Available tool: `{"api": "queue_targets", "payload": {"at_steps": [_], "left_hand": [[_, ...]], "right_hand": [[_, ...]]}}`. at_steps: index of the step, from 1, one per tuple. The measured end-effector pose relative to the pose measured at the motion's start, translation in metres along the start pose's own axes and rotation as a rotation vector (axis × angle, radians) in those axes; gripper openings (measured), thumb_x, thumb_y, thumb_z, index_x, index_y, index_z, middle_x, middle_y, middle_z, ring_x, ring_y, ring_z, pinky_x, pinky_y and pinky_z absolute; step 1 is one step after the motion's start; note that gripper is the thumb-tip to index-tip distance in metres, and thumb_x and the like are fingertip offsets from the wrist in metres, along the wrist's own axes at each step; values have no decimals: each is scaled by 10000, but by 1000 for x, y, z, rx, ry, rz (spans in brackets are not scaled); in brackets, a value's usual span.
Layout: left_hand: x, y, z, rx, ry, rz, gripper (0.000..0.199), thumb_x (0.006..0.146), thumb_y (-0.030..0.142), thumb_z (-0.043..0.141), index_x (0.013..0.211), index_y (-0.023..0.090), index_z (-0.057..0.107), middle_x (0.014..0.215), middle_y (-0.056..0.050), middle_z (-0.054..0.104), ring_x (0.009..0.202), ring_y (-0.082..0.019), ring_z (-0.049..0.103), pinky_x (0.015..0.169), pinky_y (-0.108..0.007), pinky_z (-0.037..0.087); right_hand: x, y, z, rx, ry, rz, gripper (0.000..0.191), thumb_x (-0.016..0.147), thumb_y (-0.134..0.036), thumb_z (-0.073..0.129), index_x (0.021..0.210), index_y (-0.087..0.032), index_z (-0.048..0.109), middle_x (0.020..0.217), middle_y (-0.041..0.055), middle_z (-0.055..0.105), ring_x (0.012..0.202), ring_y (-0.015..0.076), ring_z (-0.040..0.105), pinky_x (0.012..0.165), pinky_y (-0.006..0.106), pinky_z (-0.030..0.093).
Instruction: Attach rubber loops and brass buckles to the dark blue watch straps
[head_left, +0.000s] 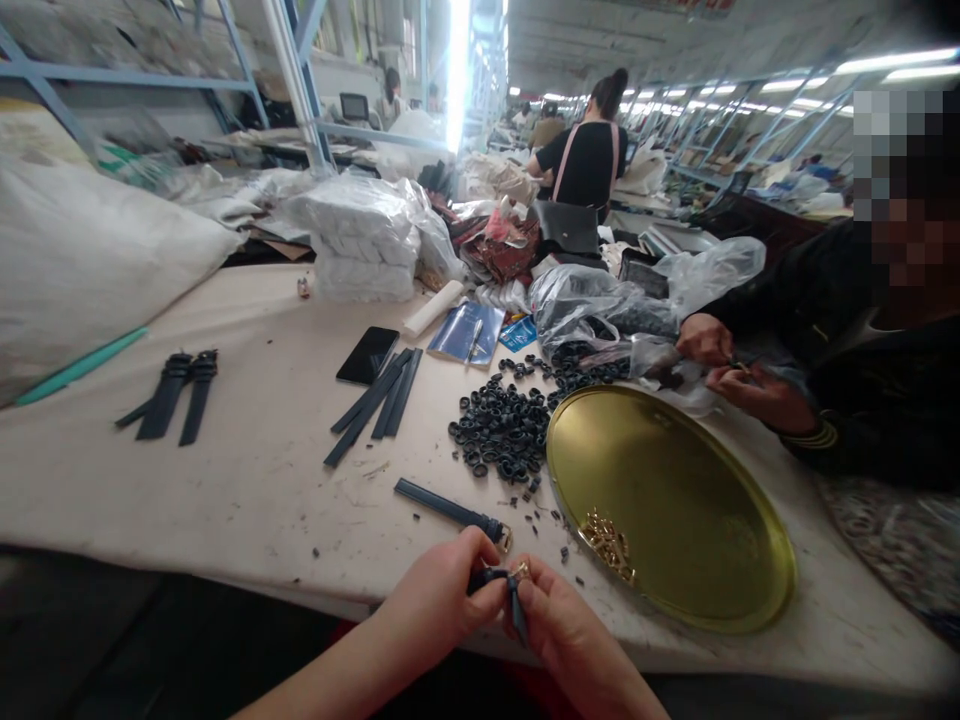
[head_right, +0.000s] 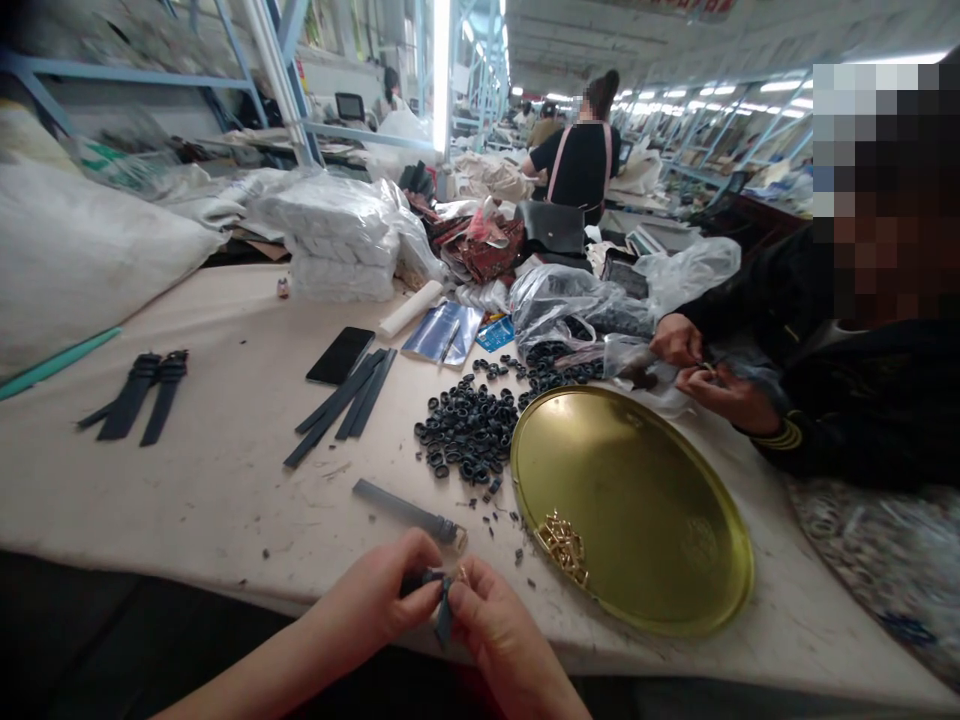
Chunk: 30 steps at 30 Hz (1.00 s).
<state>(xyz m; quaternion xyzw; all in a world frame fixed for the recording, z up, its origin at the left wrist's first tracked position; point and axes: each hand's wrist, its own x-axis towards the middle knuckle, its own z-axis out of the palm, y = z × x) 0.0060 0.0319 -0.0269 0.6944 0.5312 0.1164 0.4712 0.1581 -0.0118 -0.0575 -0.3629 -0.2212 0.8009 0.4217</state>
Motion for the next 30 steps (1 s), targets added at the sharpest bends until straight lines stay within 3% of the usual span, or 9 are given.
{"api": "queue_targets", "payload": {"at_steps": [3,7,10,14,17,22,24,27,30], "left_hand": [[2,3,-2,-51,-6,4,200,717,363,548,787,177,571,733,-3,614,665,-140,510,583,-225,336],[1,5,-5,-391,-109,-14,153,713,256,532,822,150,544,721,7,591,624,-110,497,564,-212,367],[-2,2,-6,-610,-208,-44,196,702,199,521,883,125,524,779,-11,585,663,-116,530,614,-233,423],[-9,-1,-9,-640,-264,-40,208,706,187,525,899,112,538,787,-28,594,699,-124,539,655,-249,431],[-17,3,-11,-672,-339,-33,220,721,252,547,889,111,534,804,-42,604,675,-114,521,591,-225,411],[-29,9,-9,-758,-374,-22,279,727,331,564,885,104,520,820,-57,616,659,-102,504,468,-169,326],[-31,4,-4,-732,-349,-43,272,713,310,572,884,104,525,766,-32,608,593,-80,480,448,-163,315],[-33,-5,4,-625,-319,-54,229,699,251,553,876,107,535,636,27,552,469,-47,408,416,-162,294],[-39,-6,5,-586,-358,-49,236,691,234,536,889,107,530,641,27,558,443,-40,403,409,-159,284]], "right_hand": [[5,-3,-3,-86,56,-72,300,717,-429,603,734,-155,482,669,-18,464,629,83,397,606,217,319],[16,-1,-10,-404,347,-235,361,721,-522,541,700,-172,456,581,-33,449,575,98,410,599,247,336],[20,3,-18,-653,496,-320,368,694,-505,568,842,-190,447,568,-57,443,516,98,407,550,251,328],[10,0,-18,-724,292,-209,412,697,-516,557,921,-195,429,553,-76,390,483,76,362,477,220,281],[-2,-6,-6,-545,128,-72,371,716,-516,545,817,-196,385,531,-78,423,445,51,333,431,191,233],[-16,-4,8,-283,47,30,309,762,-466,504,842,-212,347,556,-76,469,400,40,325,409,180,236],[-21,-2,10,-503,84,-32,271,783,-456,465,831,-205,375,583,-55,485,445,60,360,438,198,273],[-30,-3,12,-1085,117,-227,182,816,-357,413,782,-187,466,683,-1,537,620,109,453,580,252,340],[-40,-4,15,-1237,44,-239,176,832,-330,388,797,-188,486,747,13,557,701,128,483,649,266,360]]}}
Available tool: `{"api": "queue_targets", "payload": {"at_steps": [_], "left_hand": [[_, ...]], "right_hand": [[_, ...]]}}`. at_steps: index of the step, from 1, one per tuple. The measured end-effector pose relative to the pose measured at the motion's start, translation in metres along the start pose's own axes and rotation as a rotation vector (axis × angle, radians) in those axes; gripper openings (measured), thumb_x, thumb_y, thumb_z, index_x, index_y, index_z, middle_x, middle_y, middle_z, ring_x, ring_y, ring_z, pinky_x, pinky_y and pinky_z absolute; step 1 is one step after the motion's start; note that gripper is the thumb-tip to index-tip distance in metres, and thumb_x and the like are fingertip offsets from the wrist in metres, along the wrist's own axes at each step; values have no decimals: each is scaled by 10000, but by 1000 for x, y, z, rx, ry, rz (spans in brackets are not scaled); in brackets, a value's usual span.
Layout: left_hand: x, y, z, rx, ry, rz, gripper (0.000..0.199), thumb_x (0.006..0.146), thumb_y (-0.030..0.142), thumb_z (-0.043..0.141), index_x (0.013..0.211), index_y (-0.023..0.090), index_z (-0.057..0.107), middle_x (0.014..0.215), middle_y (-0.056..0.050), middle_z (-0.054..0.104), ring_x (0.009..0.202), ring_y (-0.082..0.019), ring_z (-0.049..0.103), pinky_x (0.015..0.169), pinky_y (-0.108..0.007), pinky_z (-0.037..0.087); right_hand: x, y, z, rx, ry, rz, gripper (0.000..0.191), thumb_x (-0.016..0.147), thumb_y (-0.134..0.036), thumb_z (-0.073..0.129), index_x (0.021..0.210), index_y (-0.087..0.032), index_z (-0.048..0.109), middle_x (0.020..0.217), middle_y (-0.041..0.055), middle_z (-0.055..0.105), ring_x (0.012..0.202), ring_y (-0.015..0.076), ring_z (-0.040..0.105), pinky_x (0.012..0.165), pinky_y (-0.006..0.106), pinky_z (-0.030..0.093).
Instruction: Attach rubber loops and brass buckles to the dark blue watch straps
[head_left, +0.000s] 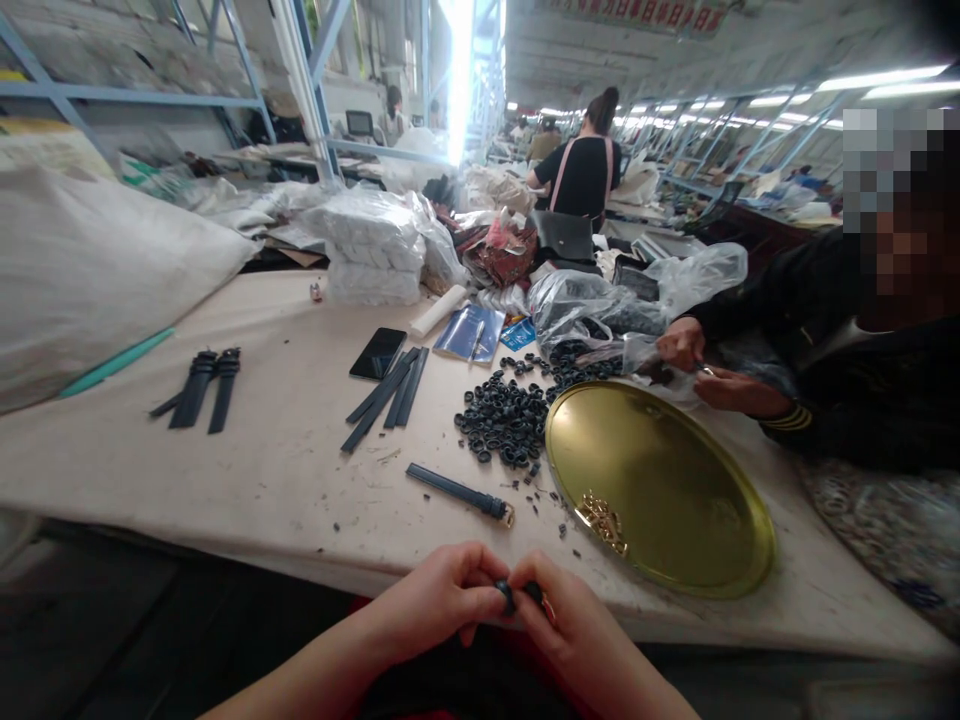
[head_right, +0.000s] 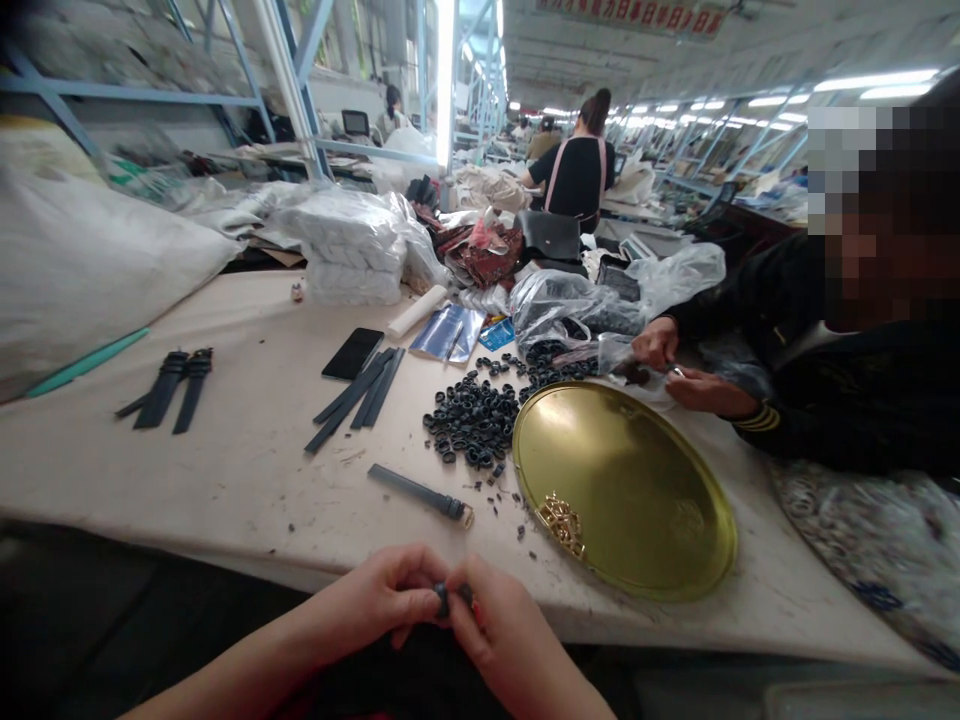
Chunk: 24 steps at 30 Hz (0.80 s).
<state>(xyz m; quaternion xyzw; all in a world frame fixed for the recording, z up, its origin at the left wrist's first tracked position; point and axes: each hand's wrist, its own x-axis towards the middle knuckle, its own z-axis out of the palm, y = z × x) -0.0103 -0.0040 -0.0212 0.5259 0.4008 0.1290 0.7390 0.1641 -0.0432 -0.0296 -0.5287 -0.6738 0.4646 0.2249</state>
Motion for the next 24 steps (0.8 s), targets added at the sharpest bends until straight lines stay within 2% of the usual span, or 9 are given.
{"api": "queue_targets", "payload": {"at_steps": [4,8,10,12,15,18,20,22,24], "left_hand": [[-12,8,-1,125,-53,-6,259,738,275,497,950,125,508,737,-6,616,471,-55,460,445,-162,341],[-20,11,-2,398,-146,-34,287,829,347,364,781,138,556,668,-3,600,488,-71,473,455,-160,347],[-20,12,0,474,-139,-30,323,839,361,340,784,142,572,650,0,590,479,-74,457,449,-161,341],[-18,16,0,545,-107,-11,348,850,347,307,813,147,590,654,-2,598,486,-84,462,466,-170,350],[-5,26,-10,781,42,75,339,846,337,329,786,162,613,676,-16,619,576,-121,517,530,-197,358],[17,32,-35,1050,306,170,277,798,418,461,813,188,615,740,-24,633,675,-167,548,562,-229,348],[34,29,-52,1164,441,264,236,779,408,518,862,206,606,797,-22,630,724,-176,553,600,-245,363],[48,21,-66,1282,525,362,159,796,324,515,824,198,608,817,-29,613,764,-174,545,659,-261,379],[57,10,-75,1384,586,390,164,818,254,476,744,178,601,794,-39,591,769,-172,528,689,-275,389]], "right_hand": [[-8,0,4,179,-8,-1,269,865,-429,317,871,-196,450,719,-1,542,681,119,492,639,247,381],[-10,4,17,89,47,0,324,875,-448,269,1011,-201,429,712,-3,526,648,123,493,613,256,364],[-7,6,25,90,25,-37,316,874,-438,283,1020,-199,430,722,-1,527,647,118,495,619,254,366],[-1,8,30,215,20,-36,328,875,-446,272,1020,-192,422,679,-12,511,597,109,485,571,240,367],[17,11,28,305,153,5,363,865,-475,275,1004,-181,435,640,-16,496,550,111,475,514,236,364],[49,14,17,30,385,-63,302,848,-434,358,868,-178,517,744,33,555,694,151,518,634,285,401],[73,18,12,-152,480,-118,274,854,-370,368,822,-174,556,854,64,580,821,179,525,740,327,412],[92,24,13,-292,505,-175,277,859,-337,365,904,-177,587,974,83,584,928,202,517,828,370,414],[102,32,21,-444,512,-241,297,839,-349,414,1052,-208,568,1077,86,568,996,225,505,866,412,417]]}}
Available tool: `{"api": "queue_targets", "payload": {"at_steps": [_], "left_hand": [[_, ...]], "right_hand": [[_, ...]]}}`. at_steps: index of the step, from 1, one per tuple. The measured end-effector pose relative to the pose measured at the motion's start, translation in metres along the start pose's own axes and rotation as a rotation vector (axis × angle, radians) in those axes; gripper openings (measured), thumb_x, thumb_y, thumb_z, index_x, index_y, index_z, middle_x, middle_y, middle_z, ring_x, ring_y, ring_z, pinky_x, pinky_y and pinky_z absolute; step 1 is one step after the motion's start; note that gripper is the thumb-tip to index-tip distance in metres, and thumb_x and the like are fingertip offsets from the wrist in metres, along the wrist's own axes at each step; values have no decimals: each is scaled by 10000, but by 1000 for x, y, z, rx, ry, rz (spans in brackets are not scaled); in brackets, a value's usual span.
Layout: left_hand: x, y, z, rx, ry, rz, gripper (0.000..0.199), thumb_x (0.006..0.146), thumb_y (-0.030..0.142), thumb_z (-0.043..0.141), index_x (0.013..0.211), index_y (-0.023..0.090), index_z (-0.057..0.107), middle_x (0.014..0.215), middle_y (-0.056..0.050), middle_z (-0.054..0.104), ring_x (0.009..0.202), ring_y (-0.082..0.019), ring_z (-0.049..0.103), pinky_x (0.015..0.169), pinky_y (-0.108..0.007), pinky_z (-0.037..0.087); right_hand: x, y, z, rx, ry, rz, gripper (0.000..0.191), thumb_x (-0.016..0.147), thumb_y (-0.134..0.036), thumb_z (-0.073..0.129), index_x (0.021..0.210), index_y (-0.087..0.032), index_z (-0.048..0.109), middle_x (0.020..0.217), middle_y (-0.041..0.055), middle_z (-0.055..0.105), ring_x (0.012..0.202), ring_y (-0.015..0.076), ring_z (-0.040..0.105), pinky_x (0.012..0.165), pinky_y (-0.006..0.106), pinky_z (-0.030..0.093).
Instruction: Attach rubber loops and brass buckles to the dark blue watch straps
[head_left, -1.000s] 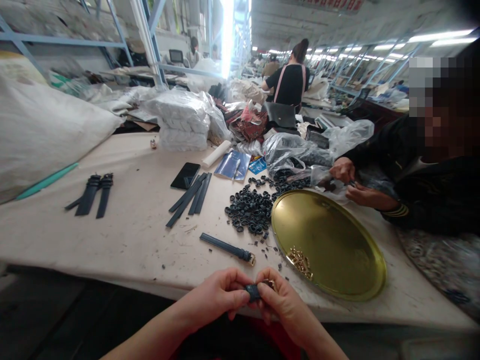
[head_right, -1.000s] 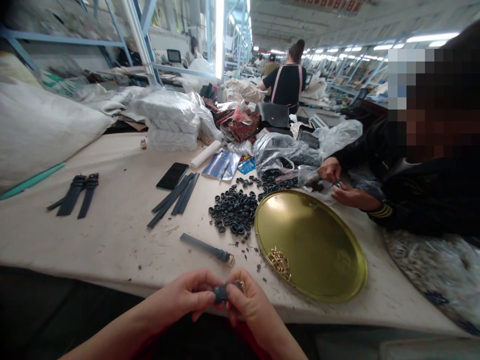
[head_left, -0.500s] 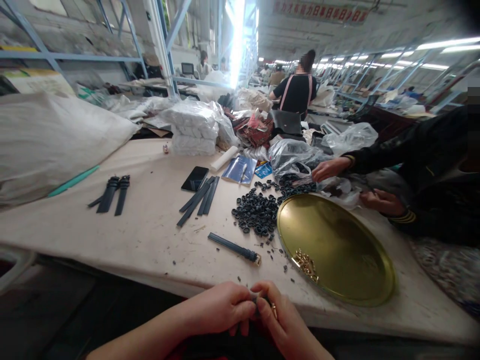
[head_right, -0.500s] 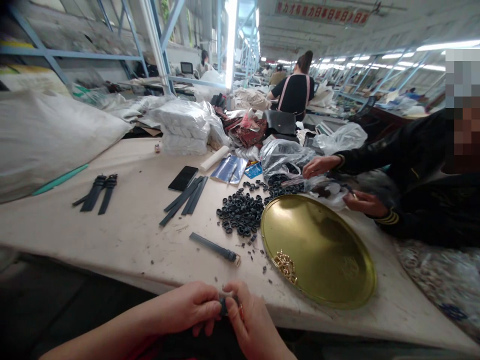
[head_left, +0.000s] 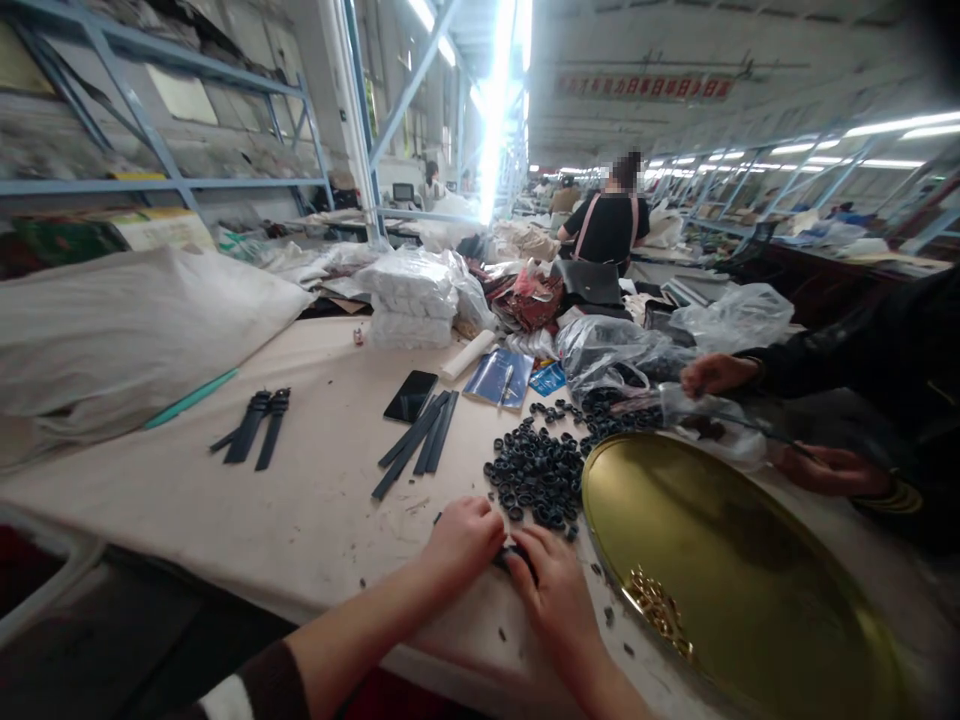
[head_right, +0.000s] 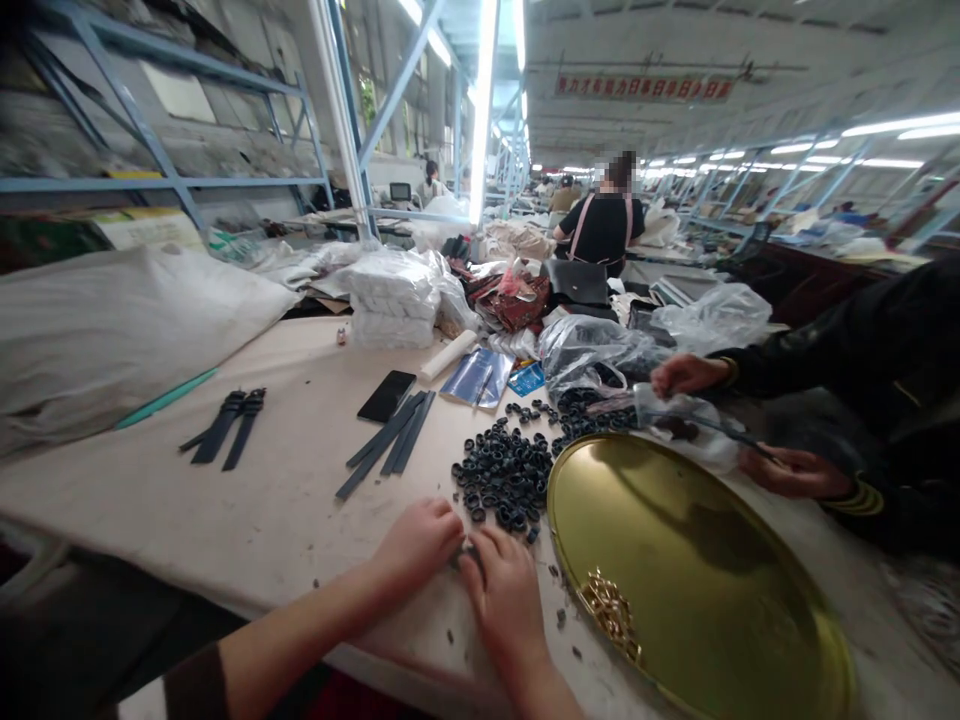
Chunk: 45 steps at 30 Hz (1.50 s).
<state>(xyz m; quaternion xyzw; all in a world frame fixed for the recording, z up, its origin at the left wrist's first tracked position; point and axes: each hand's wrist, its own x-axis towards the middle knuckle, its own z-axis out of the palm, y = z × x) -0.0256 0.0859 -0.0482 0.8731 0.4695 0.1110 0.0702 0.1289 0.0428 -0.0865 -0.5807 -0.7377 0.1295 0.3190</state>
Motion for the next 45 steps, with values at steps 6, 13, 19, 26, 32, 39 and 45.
{"api": "queue_targets", "payload": {"at_steps": [6,13,19,26,32,39,45], "left_hand": [[21,-43,-15,137,47,-99,274,879,285,363,756,170,579,802,-53,570,776,-168,536,720,-286,425],[74,-83,-46,310,-108,-469,256,803,23,327,881,47,569,865,-185,581,767,-263,624,627,-356,490],[63,-77,-51,344,-81,-451,308,806,4,276,949,45,546,905,-182,584,811,-243,614,679,-339,491],[-35,-11,-58,110,159,23,275,850,129,333,1041,160,528,958,-86,594,841,-181,574,757,-295,474],[-86,43,-49,-159,-109,242,260,820,156,423,1047,194,543,962,-72,619,836,-206,568,748,-329,453],[-58,68,-39,-1267,-546,-447,239,791,340,421,909,143,486,568,35,537,425,-78,461,419,-175,340],[-41,57,-28,-1516,-448,-762,204,749,317,487,852,141,471,583,14,592,424,-58,490,424,-147,351]], "right_hand": [[-11,3,18,-244,102,-264,336,786,-289,510,1113,-215,539,1057,86,578,967,206,537,798,354,487],[-1,9,15,-344,281,-366,523,733,-401,544,1164,-111,476,1076,125,596,954,241,549,775,371,476],[-10,8,9,-190,226,-248,526,749,-397,551,1204,-160,436,1144,114,565,1030,248,517,846,393,437],[-22,-3,-32,735,204,438,487,856,-481,298,1252,-197,312,660,-17,484,538,114,444,537,265,398],[-37,-20,-60,988,38,703,405,719,-497,539,941,-166,461,558,-66,375,453,62,324,422,202,281],[-37,-22,-46,955,-83,520,447,727,-541,514,957,-162,456,668,-14,481,523,94,433,455,230,361],[10,41,-59,-129,-109,130,219,821,-287,439,949,-173,574,910,84,560,831,200,516,731,330,393]]}}
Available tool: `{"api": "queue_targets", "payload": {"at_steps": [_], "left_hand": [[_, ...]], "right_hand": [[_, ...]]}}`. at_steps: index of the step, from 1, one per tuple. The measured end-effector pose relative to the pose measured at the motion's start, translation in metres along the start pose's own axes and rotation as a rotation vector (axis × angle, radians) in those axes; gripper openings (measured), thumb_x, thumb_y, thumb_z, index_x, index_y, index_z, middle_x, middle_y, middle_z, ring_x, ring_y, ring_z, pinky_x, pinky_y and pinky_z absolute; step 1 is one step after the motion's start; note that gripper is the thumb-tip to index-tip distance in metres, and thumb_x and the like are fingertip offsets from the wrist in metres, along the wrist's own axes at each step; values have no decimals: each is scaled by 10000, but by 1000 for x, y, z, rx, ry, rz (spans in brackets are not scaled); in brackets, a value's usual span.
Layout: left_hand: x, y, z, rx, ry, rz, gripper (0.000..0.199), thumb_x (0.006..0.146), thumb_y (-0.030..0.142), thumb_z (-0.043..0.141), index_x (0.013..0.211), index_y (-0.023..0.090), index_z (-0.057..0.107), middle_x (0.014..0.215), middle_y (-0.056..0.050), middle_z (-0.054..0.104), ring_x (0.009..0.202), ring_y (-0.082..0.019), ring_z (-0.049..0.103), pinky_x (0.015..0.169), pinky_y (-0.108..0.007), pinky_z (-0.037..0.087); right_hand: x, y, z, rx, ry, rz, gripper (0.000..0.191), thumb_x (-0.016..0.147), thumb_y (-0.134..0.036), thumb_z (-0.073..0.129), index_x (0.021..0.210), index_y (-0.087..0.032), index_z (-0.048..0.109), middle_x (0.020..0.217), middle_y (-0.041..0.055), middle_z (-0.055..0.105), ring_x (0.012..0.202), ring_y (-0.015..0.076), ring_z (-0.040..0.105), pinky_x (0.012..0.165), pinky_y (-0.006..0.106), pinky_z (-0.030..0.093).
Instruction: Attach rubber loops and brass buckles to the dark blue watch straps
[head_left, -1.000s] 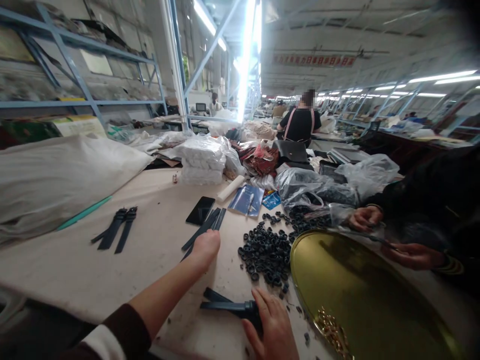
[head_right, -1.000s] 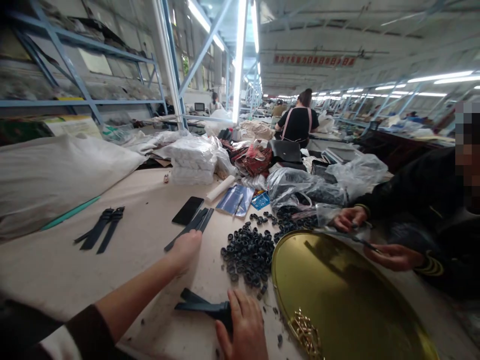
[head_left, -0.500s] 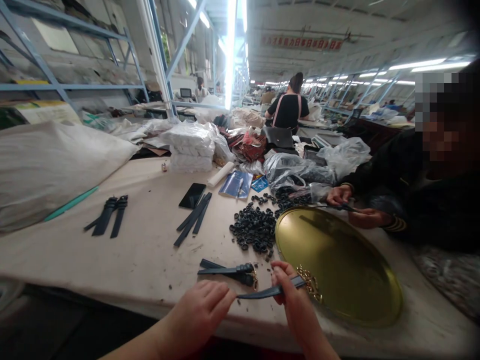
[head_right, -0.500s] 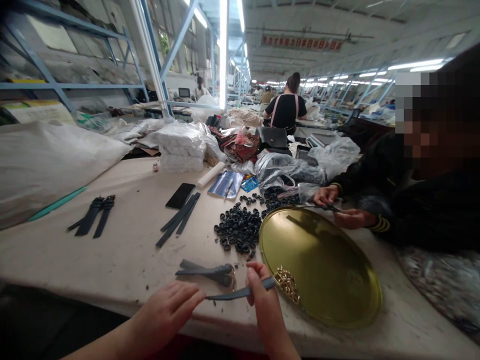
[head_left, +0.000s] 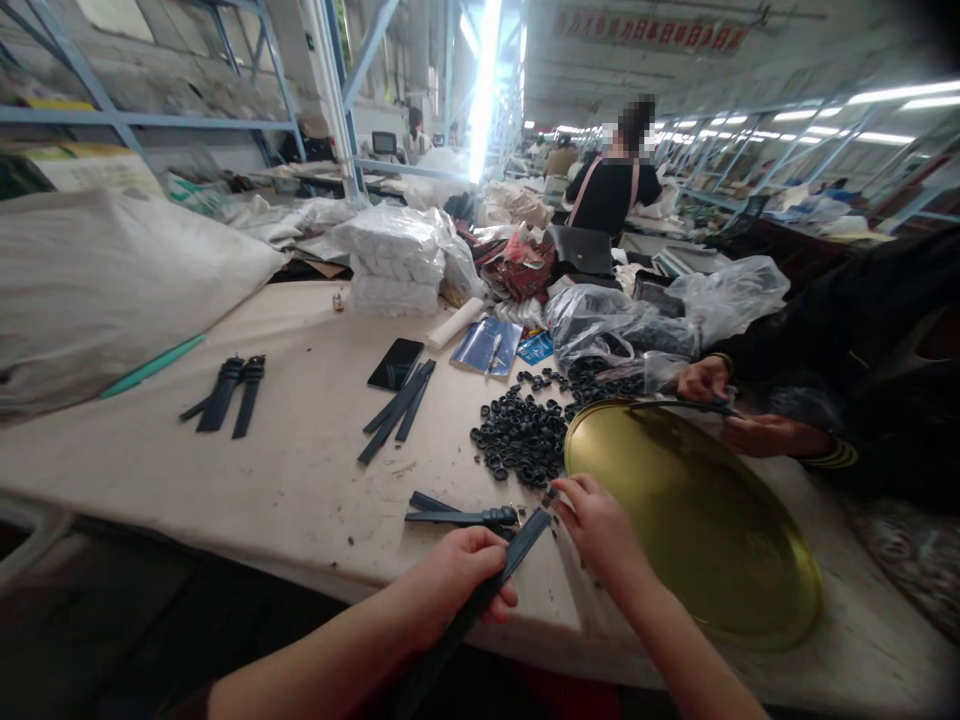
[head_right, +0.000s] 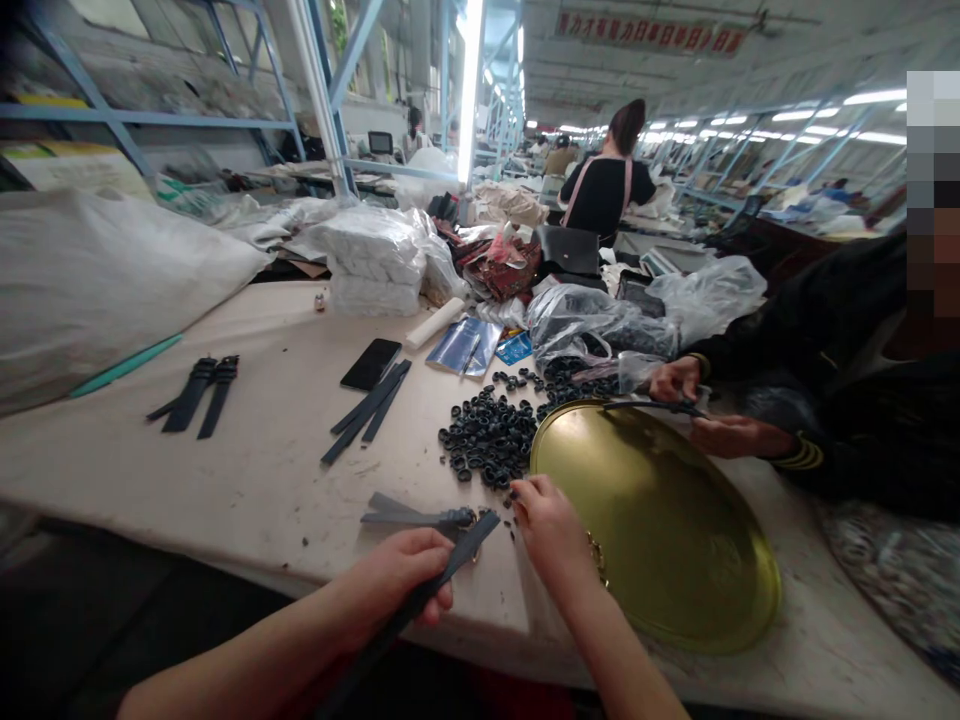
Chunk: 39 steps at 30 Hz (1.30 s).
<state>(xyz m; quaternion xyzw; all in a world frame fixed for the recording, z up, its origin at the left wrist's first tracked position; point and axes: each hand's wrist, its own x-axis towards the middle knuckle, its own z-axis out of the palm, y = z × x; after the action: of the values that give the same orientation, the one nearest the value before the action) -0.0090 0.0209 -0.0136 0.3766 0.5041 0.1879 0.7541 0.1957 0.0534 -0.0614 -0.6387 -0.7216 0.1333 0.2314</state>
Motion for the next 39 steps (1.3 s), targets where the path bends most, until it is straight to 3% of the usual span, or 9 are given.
{"api": "queue_targets", "payload": {"at_steps": [4,8,11,15,18,22,31,35,39], "left_hand": [[10,8,-3,-22,13,-17,189,752,295,476,857,138,481,641,-16,630,483,-79,551,466,-165,398],[19,15,-7,4,25,-52,220,738,277,475,909,139,487,648,-19,632,513,-104,577,486,-190,422],[24,17,-9,24,20,-62,236,738,295,479,918,142,491,657,-15,626,528,-107,579,494,-192,421],[32,11,-11,105,-16,30,192,773,285,427,887,143,490,682,-7,609,539,-95,564,520,-201,424],[32,8,-13,363,30,166,191,786,252,380,874,148,513,663,9,572,526,-92,536,505,-196,397],[25,14,-14,686,72,265,240,811,269,346,883,168,552,645,17,557,522,-98,492,500,-203,350],[11,10,-3,1093,79,374,219,784,282,409,664,170,555,589,6,523,559,-113,435,506,-231,229],[-3,3,8,884,-42,325,213,812,292,370,784,167,541,652,0,554,585,-116,492,526,-210,313],[-16,-1,18,589,-266,150,404,849,273,300,1250,229,310,663,39,505,506,-95,473,512,-206,368]], "right_hand": [[22,11,10,-408,-71,-106,176,804,-214,456,913,-159,582,838,95,582,800,221,507,686,326,361],[26,9,14,-370,-20,-125,197,811,-218,430,898,-150,593,826,102,598,788,217,513,707,336,360],[18,5,8,82,-2,40,244,799,-275,442,964,-153,575,892,96,602,813,204,528,745,340,392],[-3,-5,3,956,-207,452,354,782,-423,486,1019,-166,544,747,42,586,677,149,518,669,305,425],[-17,-13,5,1257,-205,566,405,737,-454,555,1016,-160,558,771,50,591,653,129,495,655,295,419],[-27,-21,9,1208,-206,546,453,709,-512,568,997,-162,572,750,35,579,653,129,493,668,299,408],[-60,-38,11,979,-233,358,425,754,-515,497,956,-158,607,643,2,519,623,130,482,623,277,389],[-71,-42,10,1129,-240,379,361,735,-485,548,859,-147,579,647,-16,501,571,90,435,575,240,362],[-79,-45,5,1190,-153,436,315,737,-459,565,744,-148,516,579,-50,423,553,69,387,559,213,326]]}}
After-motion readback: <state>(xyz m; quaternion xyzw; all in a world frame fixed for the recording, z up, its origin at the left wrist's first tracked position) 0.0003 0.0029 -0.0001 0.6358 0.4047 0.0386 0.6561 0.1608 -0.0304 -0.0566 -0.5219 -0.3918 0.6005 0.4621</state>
